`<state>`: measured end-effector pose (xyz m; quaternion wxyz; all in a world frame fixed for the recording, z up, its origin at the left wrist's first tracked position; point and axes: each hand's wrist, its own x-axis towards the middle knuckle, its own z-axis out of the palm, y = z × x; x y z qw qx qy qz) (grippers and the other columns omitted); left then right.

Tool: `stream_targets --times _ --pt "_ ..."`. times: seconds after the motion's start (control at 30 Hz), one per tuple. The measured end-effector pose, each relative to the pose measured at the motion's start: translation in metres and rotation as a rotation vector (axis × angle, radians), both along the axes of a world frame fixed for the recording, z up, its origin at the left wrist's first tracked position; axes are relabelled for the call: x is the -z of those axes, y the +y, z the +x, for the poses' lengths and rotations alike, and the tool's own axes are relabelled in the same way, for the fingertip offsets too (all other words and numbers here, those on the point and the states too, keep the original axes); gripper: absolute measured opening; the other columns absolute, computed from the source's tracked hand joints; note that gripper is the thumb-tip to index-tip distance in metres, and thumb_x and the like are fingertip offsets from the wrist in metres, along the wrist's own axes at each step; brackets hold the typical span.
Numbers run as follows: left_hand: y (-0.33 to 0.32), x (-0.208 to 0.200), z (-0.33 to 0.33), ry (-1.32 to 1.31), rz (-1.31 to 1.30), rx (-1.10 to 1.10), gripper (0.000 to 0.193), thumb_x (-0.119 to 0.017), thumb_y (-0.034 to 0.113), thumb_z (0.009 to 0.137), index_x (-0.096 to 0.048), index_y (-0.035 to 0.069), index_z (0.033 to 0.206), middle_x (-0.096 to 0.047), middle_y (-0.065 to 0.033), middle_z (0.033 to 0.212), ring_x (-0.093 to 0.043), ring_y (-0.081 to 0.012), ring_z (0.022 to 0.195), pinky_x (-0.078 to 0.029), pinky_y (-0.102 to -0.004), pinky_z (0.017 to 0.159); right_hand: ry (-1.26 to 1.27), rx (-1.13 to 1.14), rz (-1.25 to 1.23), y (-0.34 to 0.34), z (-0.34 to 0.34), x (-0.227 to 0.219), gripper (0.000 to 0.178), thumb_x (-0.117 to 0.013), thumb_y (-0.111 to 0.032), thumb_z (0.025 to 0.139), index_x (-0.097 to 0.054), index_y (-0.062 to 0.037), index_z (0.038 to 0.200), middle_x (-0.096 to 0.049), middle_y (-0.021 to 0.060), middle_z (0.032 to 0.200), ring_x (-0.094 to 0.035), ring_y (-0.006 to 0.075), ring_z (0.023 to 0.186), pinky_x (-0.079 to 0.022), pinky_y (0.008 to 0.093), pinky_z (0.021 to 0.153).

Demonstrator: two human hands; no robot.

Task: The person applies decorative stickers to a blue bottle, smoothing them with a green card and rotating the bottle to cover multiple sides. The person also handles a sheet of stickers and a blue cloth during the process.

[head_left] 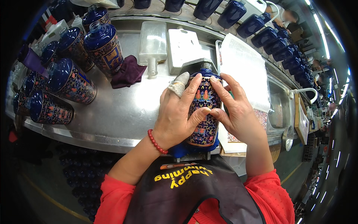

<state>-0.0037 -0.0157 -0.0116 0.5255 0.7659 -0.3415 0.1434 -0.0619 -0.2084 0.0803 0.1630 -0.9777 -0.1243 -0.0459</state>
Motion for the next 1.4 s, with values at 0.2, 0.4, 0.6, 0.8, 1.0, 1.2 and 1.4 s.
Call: stream_targets --times 0.2,0.4,0.6,0.8,1.0,1.2,1.4 --pt "0.001 0.000 0.000 0.001 0.004 0.007 0.074 -0.058 0.056 0.098 -0.046 0.007 0.153 -0.058 -0.0241 0.137 -0.053 -0.0439 0.125 -0.037 -0.0523 0.108 -0.002 0.004 0.001 0.001 0.001 0.000 0.068 -0.070 -0.042 0.094 -0.051 -0.0077 0.149 -0.041 0.0201 0.153 -0.056 0.0344 0.117 -0.051 0.0439 0.100" --pt "0.001 0.002 0.000 0.006 0.009 0.022 0.074 -0.057 0.056 0.099 -0.046 0.008 0.154 -0.057 -0.0243 0.138 -0.052 -0.0444 0.127 -0.036 -0.0525 0.109 0.012 0.012 -0.008 0.001 0.000 -0.001 0.068 -0.071 -0.042 0.094 -0.051 -0.0088 0.150 -0.041 0.0200 0.153 -0.056 0.0337 0.116 -0.051 0.0437 0.099" --pt "0.000 0.005 -0.001 0.058 -0.056 0.044 0.078 -0.057 0.057 0.098 -0.043 0.004 0.154 -0.054 -0.0271 0.140 -0.051 -0.0453 0.129 -0.035 -0.0527 0.110 0.010 0.010 0.004 0.001 -0.001 0.000 0.068 -0.070 -0.043 0.094 -0.050 -0.0098 0.151 -0.041 0.0202 0.152 -0.057 0.0340 0.115 -0.052 0.0439 0.099" --pt "0.002 0.006 -0.001 0.015 -0.004 0.032 0.085 -0.053 0.062 0.098 -0.038 0.002 0.157 -0.053 -0.0268 0.142 -0.049 -0.0446 0.131 -0.031 -0.0548 0.113 0.007 0.008 0.015 0.000 -0.002 0.001 0.070 -0.069 -0.044 0.095 -0.049 -0.0094 0.152 -0.040 0.0205 0.153 -0.057 0.0351 0.117 -0.052 0.0446 0.100" --pt "0.003 -0.003 -0.005 -0.013 0.090 0.026 0.094 -0.046 0.071 0.096 -0.032 0.003 0.160 -0.050 -0.0233 0.148 -0.041 -0.0438 0.138 -0.020 -0.0634 0.116 0.036 0.054 0.105 -0.001 -0.006 0.003 0.073 -0.077 -0.029 0.090 -0.046 -0.0128 0.154 -0.040 0.0255 0.152 -0.055 0.0382 0.121 -0.049 0.0454 0.103" --pt "-0.001 -0.005 -0.007 -0.025 -0.060 0.079 0.093 -0.047 0.070 0.097 -0.031 0.003 0.160 -0.047 -0.0227 0.152 -0.039 -0.0424 0.141 -0.018 -0.0607 0.119 -0.029 0.054 0.111 -0.005 -0.013 0.010 0.074 -0.075 -0.032 0.092 -0.043 -0.0112 0.155 -0.039 0.0252 0.153 -0.056 0.0377 0.121 -0.049 0.0461 0.103" --pt "0.005 0.000 -0.015 -0.031 -0.014 0.022 0.083 -0.049 0.067 0.097 -0.046 0.007 0.154 -0.053 -0.0205 0.147 -0.038 -0.0449 0.136 -0.020 -0.0578 0.117 0.009 0.054 0.193 -0.006 -0.020 0.016 0.073 -0.074 -0.033 0.093 -0.043 -0.0130 0.156 -0.040 0.0260 0.152 -0.057 0.0373 0.118 -0.049 0.0453 0.102"
